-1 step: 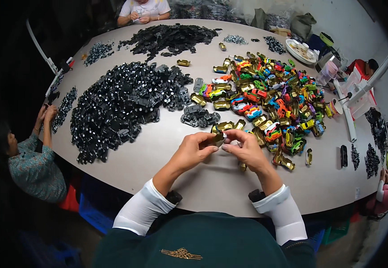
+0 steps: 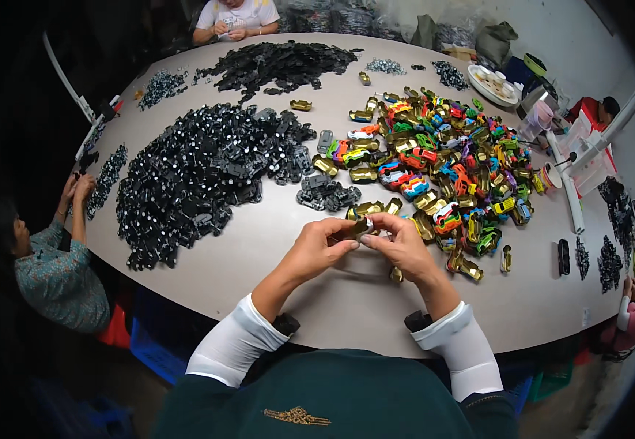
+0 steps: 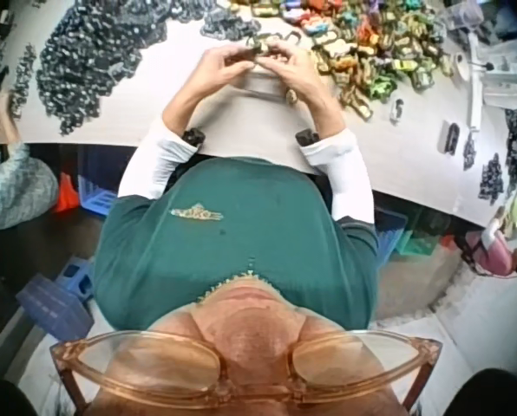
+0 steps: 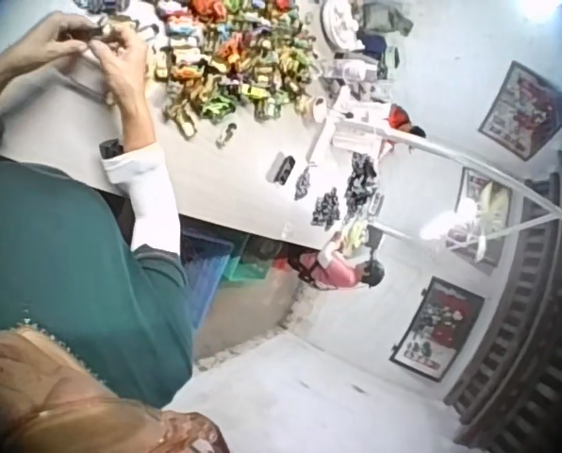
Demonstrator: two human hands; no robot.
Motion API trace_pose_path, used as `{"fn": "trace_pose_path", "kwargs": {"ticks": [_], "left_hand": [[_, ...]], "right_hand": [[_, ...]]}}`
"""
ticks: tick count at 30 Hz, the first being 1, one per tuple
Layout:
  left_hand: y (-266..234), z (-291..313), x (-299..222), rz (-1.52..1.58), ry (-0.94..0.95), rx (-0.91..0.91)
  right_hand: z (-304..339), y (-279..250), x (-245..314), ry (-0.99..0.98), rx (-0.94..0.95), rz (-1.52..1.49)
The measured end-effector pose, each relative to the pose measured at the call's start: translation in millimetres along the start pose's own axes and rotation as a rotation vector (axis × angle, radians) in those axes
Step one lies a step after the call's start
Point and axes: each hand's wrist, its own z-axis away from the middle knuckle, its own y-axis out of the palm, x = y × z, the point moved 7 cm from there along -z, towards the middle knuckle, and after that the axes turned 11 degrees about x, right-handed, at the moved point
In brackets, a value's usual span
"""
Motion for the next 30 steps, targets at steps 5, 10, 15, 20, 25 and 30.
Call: {"fn": "trace_pose_path", "kwargs": {"ticks": [5,10,15,20,25,30], "left_hand": [[-35,-14,-18,-0.198,0.168,-0.201],[-41,-30,-28,-0.798,0.334,-0.312],[-33,-48,-13,-0.888,0.233,-0.309],[-44,-38,-23,-0.833,0.355,-0.420],[-50,-23,-21,-0.261,0.311,-0.415],[-45,-26,23,0.489,0.197,-0.342]], "right_hand": [[-6,-15,19,0.081,-0.145,-0.042],[-11,-39,27,0.059,-0.244,-0.026],[-17,-37,18,0.036,-0.199,0.015],[-29,-36,19,0.038,-0.143,0.077],[-44,-19,33,-0.016,-0.101,0.042],[-47,-3,29,0.028,-0.023,0.123]]}}
